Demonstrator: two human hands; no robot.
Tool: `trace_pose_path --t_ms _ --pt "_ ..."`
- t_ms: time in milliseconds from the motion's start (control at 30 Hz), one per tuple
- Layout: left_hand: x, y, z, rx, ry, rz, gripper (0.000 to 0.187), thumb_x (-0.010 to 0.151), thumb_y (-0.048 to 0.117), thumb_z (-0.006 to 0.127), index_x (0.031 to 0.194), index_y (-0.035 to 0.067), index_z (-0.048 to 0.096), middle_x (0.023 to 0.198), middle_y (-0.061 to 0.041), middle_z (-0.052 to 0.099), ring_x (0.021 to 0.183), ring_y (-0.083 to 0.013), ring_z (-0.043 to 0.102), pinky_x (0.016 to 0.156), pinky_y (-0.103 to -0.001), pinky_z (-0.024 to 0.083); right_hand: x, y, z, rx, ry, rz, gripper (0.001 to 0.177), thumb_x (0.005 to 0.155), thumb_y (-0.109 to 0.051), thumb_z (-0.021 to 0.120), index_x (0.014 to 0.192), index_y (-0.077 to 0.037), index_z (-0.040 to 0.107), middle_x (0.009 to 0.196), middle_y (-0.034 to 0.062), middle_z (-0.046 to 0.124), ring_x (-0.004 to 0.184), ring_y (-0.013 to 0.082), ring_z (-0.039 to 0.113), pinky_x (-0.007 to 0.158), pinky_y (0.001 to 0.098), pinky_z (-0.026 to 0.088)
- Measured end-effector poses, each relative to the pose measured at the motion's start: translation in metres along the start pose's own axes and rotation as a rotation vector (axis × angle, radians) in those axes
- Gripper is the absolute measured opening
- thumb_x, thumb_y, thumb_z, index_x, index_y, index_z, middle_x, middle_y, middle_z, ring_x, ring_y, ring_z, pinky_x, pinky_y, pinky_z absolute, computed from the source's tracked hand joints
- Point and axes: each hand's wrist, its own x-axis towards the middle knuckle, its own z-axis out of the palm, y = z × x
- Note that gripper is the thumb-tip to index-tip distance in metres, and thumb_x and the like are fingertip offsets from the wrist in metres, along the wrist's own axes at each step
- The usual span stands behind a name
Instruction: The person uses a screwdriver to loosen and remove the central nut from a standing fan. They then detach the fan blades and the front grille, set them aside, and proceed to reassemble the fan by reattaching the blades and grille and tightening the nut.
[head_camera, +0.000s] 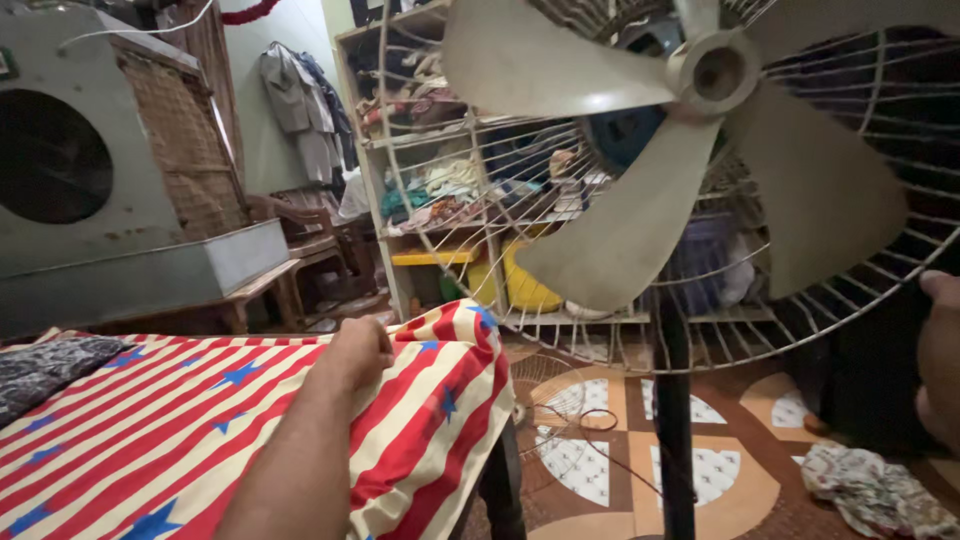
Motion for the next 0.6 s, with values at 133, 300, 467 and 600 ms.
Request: trace_pose_path --t_ms 133,300,467,600 --pt "0.000 0.033 -0.009 -0.275 0.431 0.101 0.014 0.086 0.003 0.069 0.092 0.005 0.081 0.084 -0.018 0.078 0.077 -0.0260 0.077 0.073 -0.039 0.059 -0.010 -0.026 -0.013 0.076 -0.023 -0.114 0.025 0.104 -0.024 0.073 0.093 -0.009 0.056 0.086 -0.0036 0.051 0.075 0.0102 0.048 0.068 0.0294 0.041" --pt "-0.018 0.124 -0.075 -0.855 1.122 -0.159 0.009 0.095 0.008 0.075 0.102 0.001 0.077 0.086 -0.012 0.075 0.070 -0.0177 0.069 0.064 -0.031 0.054 -0.031 -0.101 -0.020 0.278 -0.256 -0.123 0.038 0.109 -0.026 0.067 0.079 -0.007 0.056 0.072 -0.0020 0.054 0.068 0.0101 0.047 0.061 0.0282 0.037" --pt "-0.072 0.224 -0.111 -1.159 1.170 0.207 0.010 0.100 0.003 0.071 0.109 -0.002 0.074 0.087 -0.006 0.071 0.075 -0.0106 0.066 0.066 -0.023 0.054 -0.059 -0.188 -0.018 0.149 -0.512 0.102 0.019 0.093 -0.018 0.070 0.081 -0.004 0.070 0.077 0.0098 0.070 0.067 0.0163 0.063 0.061 0.0309 0.052" --pt "-0.113 0.290 -0.105 -1.249 0.757 0.368 0.012 0.092 0.004 0.072 0.102 0.000 0.078 0.082 -0.003 0.074 0.070 -0.0083 0.067 0.063 -0.022 0.055 -0.087 -0.235 -0.014 0.603 -0.787 0.329 0.022 0.084 -0.002 0.067 0.074 -0.009 0.048 0.094 0.0170 0.079 0.084 0.0209 0.077 0.079 0.0332 0.060"
